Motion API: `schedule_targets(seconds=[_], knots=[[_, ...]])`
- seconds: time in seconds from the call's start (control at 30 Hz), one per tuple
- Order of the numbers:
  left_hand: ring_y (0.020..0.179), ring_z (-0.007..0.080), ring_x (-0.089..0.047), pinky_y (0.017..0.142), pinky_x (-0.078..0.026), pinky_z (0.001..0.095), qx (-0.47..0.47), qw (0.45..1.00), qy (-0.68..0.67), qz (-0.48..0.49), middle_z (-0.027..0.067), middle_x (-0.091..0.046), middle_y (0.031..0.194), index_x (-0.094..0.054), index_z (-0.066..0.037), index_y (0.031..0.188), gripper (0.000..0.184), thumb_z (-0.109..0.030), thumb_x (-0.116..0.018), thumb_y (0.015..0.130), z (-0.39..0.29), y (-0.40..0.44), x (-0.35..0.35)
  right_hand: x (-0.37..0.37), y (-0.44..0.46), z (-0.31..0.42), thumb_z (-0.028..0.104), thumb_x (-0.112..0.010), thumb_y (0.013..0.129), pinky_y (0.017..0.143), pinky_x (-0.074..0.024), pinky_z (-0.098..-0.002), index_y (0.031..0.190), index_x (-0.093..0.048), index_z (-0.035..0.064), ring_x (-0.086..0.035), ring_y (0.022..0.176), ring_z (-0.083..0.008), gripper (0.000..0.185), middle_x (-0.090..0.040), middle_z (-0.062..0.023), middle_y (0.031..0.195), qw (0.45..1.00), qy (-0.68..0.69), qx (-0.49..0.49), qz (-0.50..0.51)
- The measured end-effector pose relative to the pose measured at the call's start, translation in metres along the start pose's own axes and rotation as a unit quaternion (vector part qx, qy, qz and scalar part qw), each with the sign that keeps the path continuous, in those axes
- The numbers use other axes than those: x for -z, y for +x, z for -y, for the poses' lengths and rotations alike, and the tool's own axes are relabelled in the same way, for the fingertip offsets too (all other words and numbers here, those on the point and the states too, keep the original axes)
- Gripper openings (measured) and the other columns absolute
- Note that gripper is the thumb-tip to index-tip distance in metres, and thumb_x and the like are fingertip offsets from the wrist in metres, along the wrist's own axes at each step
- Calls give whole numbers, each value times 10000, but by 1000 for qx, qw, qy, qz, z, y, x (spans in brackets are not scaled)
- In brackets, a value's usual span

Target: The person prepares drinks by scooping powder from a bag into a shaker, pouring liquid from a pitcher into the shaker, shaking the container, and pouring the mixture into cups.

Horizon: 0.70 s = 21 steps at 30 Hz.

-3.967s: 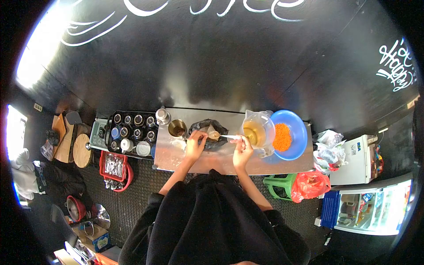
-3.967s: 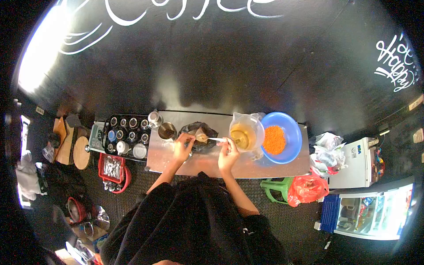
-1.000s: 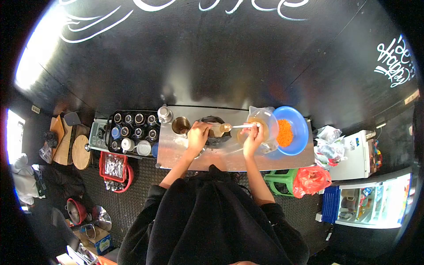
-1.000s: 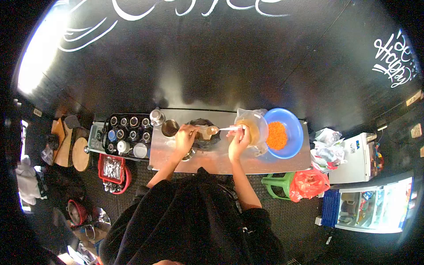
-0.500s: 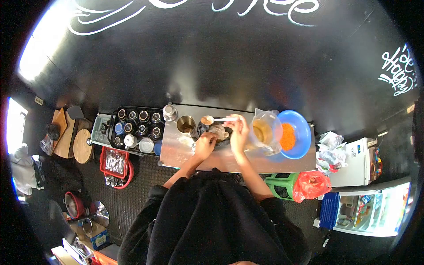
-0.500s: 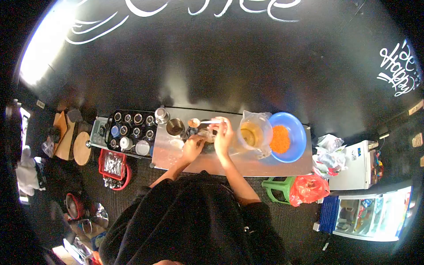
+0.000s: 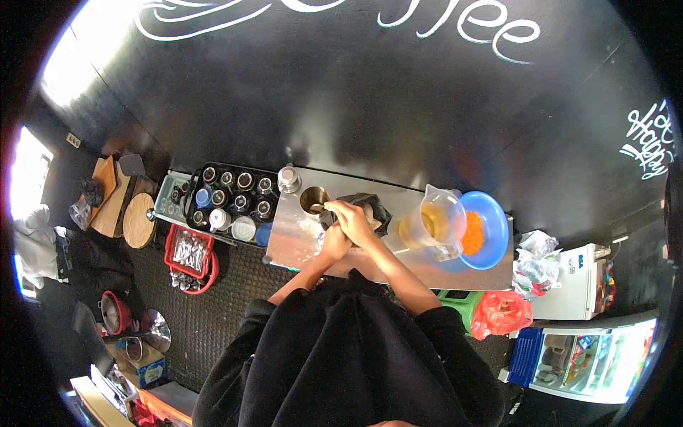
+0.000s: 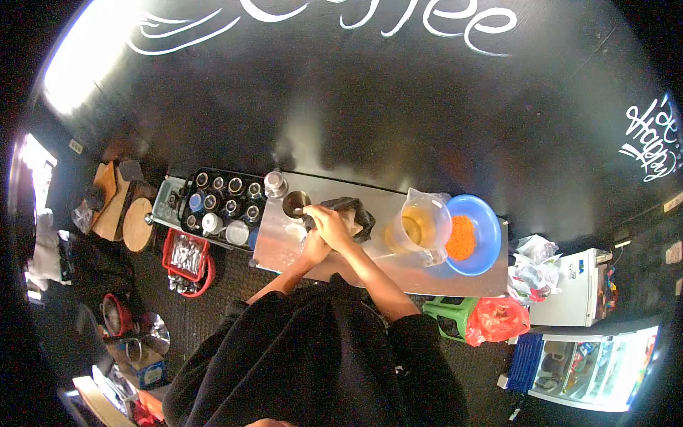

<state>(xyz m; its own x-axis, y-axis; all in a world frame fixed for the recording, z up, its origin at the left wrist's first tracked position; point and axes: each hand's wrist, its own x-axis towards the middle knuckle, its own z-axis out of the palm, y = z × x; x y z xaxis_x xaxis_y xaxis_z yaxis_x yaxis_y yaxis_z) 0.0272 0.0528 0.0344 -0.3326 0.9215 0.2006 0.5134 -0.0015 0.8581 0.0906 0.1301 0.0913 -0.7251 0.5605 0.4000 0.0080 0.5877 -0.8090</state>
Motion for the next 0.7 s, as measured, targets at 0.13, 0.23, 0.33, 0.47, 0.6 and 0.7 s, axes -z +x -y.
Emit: schedule_targets(seconds=[0.13,0.23,0.33,0.47,0.6,0.7], knots=[[751,412,-629,663,-506,449,50,998,23,13,249,-632,782,-592,53,892,191,-32,-574,722,-5,2,5,3,2,3,10,-511,874,810,-509,-382,1045,-616,-7,-631,953,-334,201,-642,-177,1047,1000,-9,2,27],[755,411,-629,661,-507,447,16,1000,-3,4,251,-631,793,-593,52,886,187,-36,-582,721,4,6,5,2,5,5,21,-510,884,797,-509,-380,1035,-615,-7,-634,928,-341,186,-645,-181,1024,1000,1,0,-24],[750,402,-626,663,-502,437,-2,1000,-17,-18,239,-631,797,-606,50,841,145,-28,-592,720,8,11,7,5,6,9,40,-511,895,759,-506,-378,1016,-602,-10,-637,888,-349,159,-648,-190,976,1000,17,-6,-19],[719,388,-620,655,-503,423,-35,999,-21,-25,223,-623,775,-613,43,834,131,-18,-596,719,16,14,10,7,4,10,9,-514,896,754,-514,-323,1004,-609,-43,-666,866,-262,153,-669,-169,956,999,-2,-18,-28],[677,317,-627,620,-507,374,-24,999,-22,-36,184,-624,799,-642,14,864,125,-23,-622,746,11,16,7,21,-3,18,39,-476,939,771,-524,-316,997,-593,-61,-670,873,-227,165,-665,-166,992,991,43,4,-125],[678,253,-628,595,-512,317,-19,999,-15,-46,151,-629,837,-669,-14,904,120,-24,-622,794,3,15,7,39,-14,41,104,-390,993,776,-520,-307,1023,-546,-49,-662,834,-202,221,-655,-164,1014,940,133,-35,-311]])
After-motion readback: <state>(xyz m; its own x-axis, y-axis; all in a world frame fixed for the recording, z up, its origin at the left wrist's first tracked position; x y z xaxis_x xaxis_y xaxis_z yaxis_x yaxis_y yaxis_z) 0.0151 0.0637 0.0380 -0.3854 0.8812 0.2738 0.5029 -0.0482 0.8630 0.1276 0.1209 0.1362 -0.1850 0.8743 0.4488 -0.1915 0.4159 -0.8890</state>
